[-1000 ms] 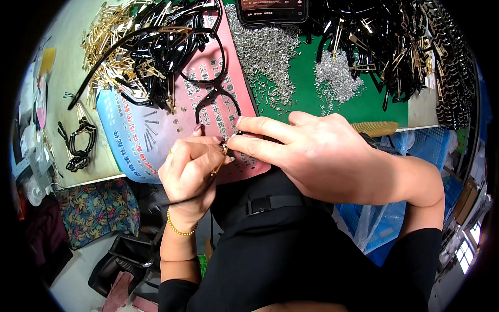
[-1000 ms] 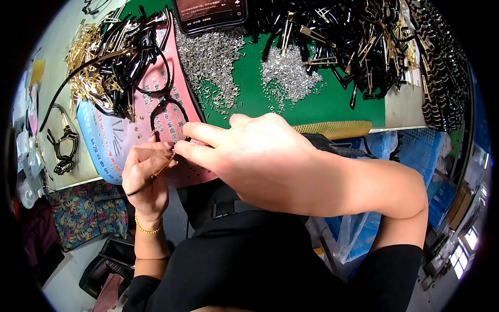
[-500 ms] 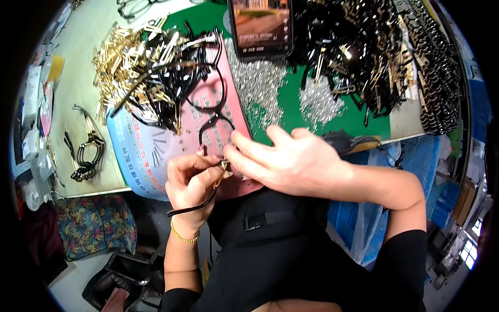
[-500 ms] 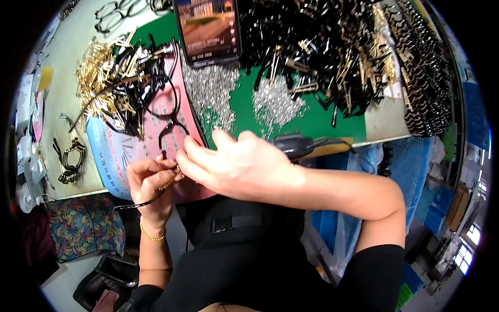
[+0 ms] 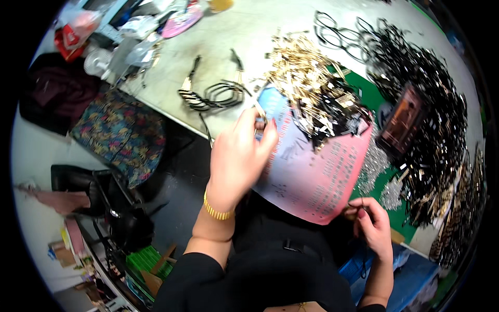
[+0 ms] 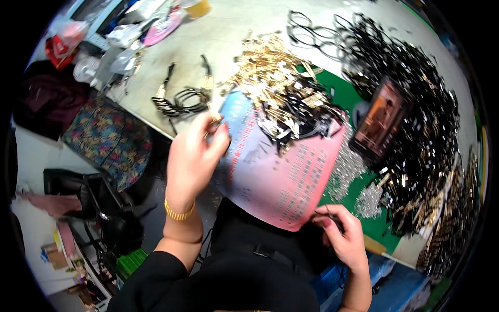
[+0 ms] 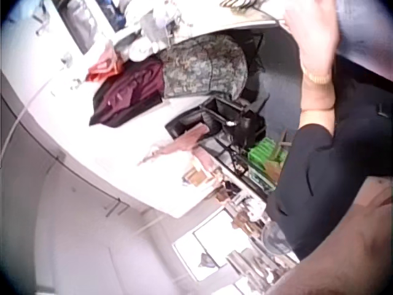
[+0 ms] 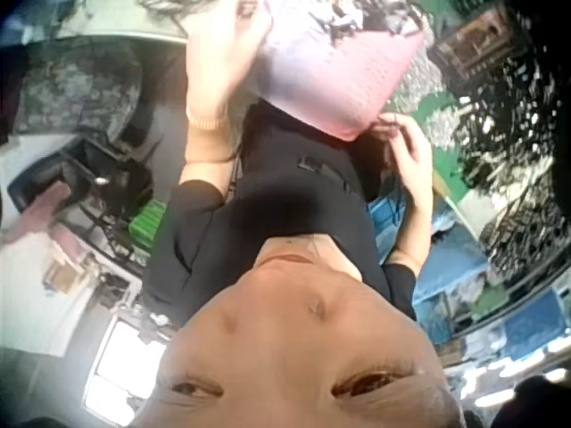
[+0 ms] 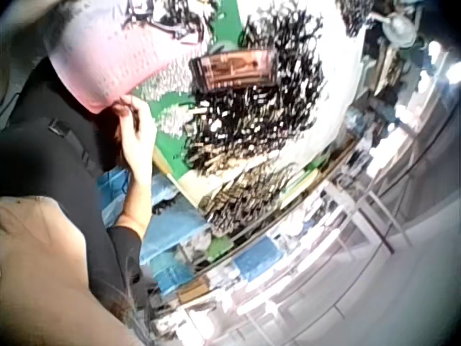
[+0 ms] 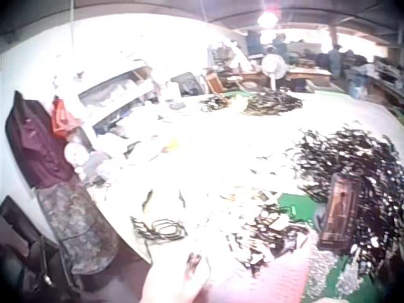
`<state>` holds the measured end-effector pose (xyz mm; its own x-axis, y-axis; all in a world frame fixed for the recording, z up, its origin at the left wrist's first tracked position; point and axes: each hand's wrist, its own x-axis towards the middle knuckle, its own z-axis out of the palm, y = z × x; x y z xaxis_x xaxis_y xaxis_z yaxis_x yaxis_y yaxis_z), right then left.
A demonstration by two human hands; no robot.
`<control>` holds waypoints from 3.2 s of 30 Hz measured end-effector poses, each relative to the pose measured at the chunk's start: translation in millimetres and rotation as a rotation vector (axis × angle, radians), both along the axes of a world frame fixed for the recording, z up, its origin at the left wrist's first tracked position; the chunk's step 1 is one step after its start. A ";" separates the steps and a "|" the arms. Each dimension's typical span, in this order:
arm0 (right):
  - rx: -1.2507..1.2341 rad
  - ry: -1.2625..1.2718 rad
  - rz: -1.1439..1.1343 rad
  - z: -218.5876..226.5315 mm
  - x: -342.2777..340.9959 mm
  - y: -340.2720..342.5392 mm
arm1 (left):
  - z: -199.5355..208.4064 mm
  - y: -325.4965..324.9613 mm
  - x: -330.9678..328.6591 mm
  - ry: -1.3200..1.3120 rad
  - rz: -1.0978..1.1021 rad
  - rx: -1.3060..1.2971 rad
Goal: The person assembles eyeglasses by attaching temple arms to the frame using a screwdriver. They repeatedly pick up temple arms, align them with the frame, and tighten screws to secure them. The process is repeated for multiple pairs of glasses on a cluttered workbench.
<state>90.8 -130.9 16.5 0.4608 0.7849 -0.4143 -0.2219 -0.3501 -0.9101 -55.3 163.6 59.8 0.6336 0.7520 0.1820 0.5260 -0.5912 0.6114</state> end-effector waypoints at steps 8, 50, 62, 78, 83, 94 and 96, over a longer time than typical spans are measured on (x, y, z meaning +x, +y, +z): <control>0.139 0.079 0.011 -16.4 3.9 -11.4 | -38.5 96.7 -34.6 0.180 0.135 0.753; -0.769 -1.527 -0.155 49.7 101.5 -43.2 | -37.5 -77.5 37.4 -0.269 -0.484 -0.472; -0.093 -0.731 -0.020 52.8 16.6 -35.4 | -42.3 -128.6 39.4 -0.171 -0.856 -1.043; -0.046 -0.777 0.215 60.1 17.3 -37.5 | -37.7 -111.8 38.3 -0.066 -1.103 -0.574; -0.014 -0.797 0.321 68.0 7.1 -39.6 | -35.5 -114.8 33.8 -0.090 -1.200 -0.361; -0.071 -0.755 0.298 53.7 -14.2 -46.7 | -32.7 -119.8 34.9 -0.034 -1.282 -0.295; -0.092 -0.767 0.315 46.1 -0.8 -51.7 | -36.3 -119.5 34.2 0.116 -1.259 -0.222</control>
<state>90.0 -182.7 62.7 0.4056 0.9027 -0.1436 0.5682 -0.3721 -0.7339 -21.1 44.1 23.5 0.9300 -0.3667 0.0268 -0.2616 -0.6088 0.7490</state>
